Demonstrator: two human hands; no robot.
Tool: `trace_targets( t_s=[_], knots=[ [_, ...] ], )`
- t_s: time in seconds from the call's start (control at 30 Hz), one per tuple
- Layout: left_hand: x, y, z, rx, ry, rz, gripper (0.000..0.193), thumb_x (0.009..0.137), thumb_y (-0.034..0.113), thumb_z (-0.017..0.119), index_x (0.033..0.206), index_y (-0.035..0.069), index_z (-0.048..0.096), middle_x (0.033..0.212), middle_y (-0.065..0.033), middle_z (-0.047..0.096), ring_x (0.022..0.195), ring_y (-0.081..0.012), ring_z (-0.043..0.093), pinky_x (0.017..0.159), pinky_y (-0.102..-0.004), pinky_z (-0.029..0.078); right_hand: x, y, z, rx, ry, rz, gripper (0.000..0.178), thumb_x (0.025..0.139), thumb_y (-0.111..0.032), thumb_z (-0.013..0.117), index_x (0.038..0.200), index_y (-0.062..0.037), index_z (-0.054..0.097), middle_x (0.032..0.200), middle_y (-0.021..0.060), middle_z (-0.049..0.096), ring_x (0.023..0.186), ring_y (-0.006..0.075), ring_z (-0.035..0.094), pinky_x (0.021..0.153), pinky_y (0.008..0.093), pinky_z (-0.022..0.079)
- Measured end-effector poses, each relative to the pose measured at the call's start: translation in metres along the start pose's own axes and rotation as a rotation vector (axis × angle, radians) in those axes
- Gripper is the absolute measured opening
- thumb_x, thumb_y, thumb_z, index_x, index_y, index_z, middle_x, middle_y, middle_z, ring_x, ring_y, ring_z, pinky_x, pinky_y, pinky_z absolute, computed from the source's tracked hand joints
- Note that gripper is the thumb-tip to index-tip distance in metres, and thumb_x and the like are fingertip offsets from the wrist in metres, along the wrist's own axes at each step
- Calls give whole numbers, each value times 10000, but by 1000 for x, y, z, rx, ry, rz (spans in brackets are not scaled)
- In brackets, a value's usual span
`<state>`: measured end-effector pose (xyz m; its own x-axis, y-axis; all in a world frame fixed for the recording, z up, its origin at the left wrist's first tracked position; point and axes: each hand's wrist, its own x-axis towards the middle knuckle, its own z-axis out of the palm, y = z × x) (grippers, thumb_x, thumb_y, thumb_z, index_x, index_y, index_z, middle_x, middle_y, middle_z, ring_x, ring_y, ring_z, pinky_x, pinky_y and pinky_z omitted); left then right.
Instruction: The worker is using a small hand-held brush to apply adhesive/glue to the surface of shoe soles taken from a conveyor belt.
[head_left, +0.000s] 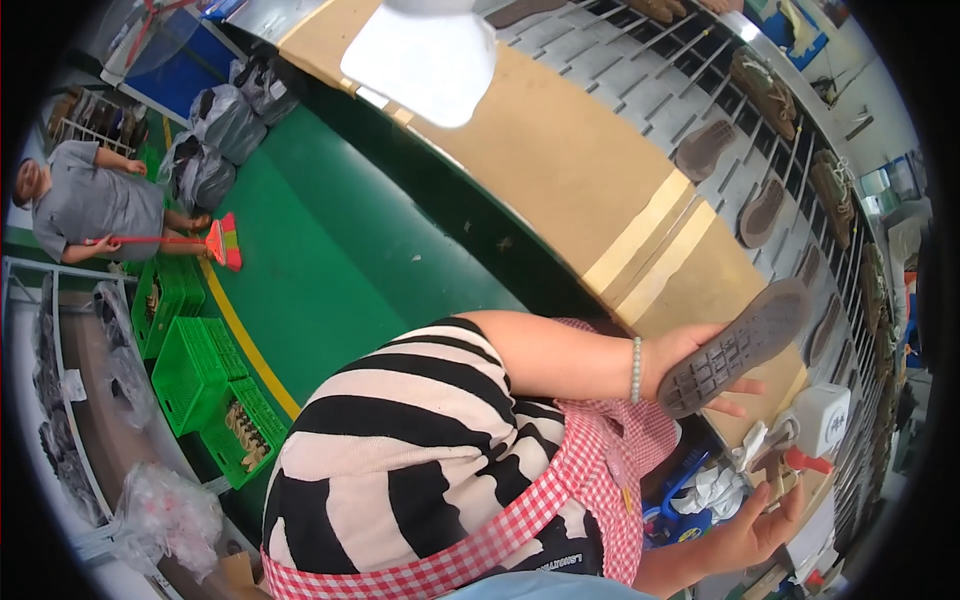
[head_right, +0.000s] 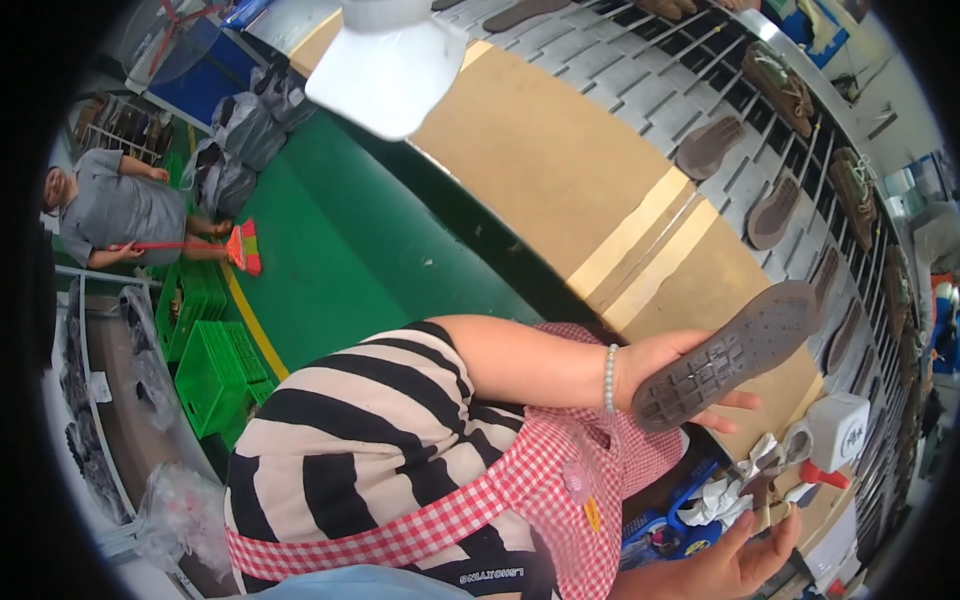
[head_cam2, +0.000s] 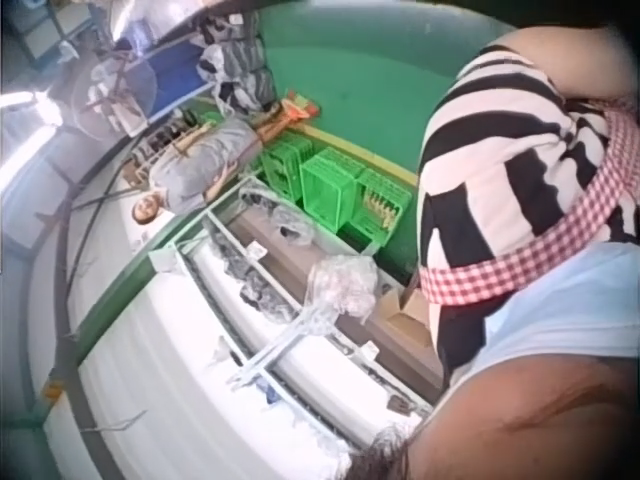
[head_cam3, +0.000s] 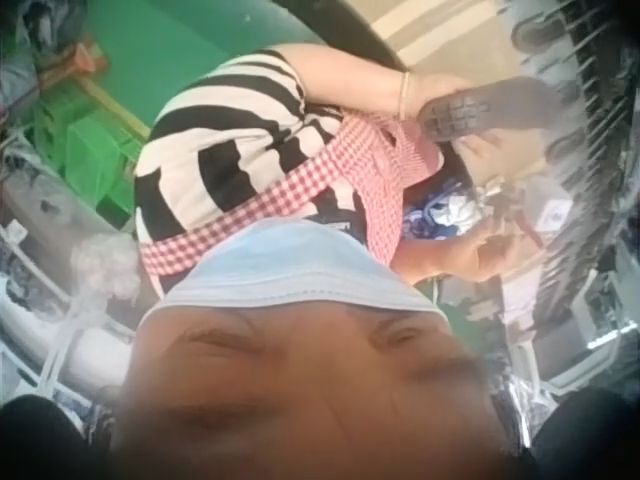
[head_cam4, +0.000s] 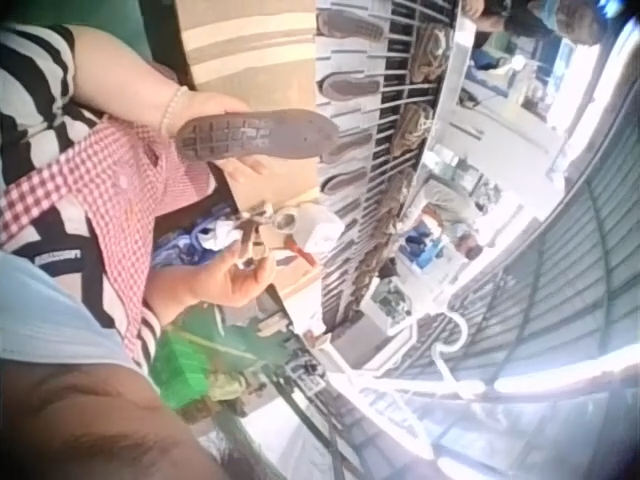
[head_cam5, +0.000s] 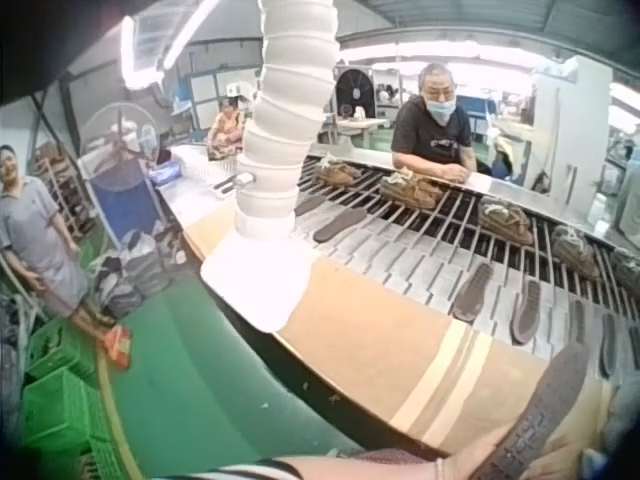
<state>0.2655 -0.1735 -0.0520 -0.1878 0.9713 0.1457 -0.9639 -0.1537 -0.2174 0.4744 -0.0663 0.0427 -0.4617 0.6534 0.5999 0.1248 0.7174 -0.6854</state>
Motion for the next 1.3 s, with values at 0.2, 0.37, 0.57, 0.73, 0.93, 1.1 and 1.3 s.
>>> trace_targets(
  t_s=[0.2,0.37,0.57,0.73,0.93,1.1,1.3],
  knots=[
    [0,12,-3,-20,11,17,489,1031,352,448,1445,94,476,1438,-135,525,1387,-386,421,1121,-631,365,3,-6,9,36,-75,-50,464,782,43,729,1231,28,609,1207,142,595,1157,257,554,1027,370,411],
    [6,24,15,178,83,129,545,1028,371,433,1480,66,423,1544,-139,397,1443,-412,312,1149,-649,307,19,-12,24,-39,-159,-49,473,700,5,807,1148,10,656,1180,164,615,1099,290,589,957,367,468],
    [14,22,20,157,-78,-114,588,1041,398,389,1533,82,334,1597,-150,286,1445,-383,315,1160,-617,313,15,-15,40,34,-221,8,459,669,-60,859,1088,-9,679,1040,123,662,1002,276,613,843,357,511],
    [17,5,29,269,143,-2,621,1039,422,385,1543,70,299,1600,-163,268,1451,-380,303,1160,-597,328,9,-14,44,52,-422,27,419,675,-108,849,1053,-27,690,939,95,677,978,288,617,847,392,475],
    [11,2,23,206,130,-73,619,1044,415,385,1539,53,298,1590,-183,278,1479,-382,250,1135,-565,386,17,-13,47,-84,-305,12,398,672,-108,845,1030,-30,689,903,75,673,955,287,614,846,389,468],
    [11,2,21,36,152,-123,597,1055,387,366,1542,51,284,1579,-193,298,1486,-376,242,1129,-578,389,20,-2,46,-88,-317,-11,380,665,-98,845,1006,-35,690,897,73,659,919,276,609,831,375,471],
    [18,-2,27,13,228,-138,577,1059,371,354,1533,46,307,1572,-197,317,1467,-390,286,1130,-596,368,34,5,44,-86,-275,18,377,667,-82,836,1010,-36,687,887,76,637,894,266,596,808,372,471]
  ],
)
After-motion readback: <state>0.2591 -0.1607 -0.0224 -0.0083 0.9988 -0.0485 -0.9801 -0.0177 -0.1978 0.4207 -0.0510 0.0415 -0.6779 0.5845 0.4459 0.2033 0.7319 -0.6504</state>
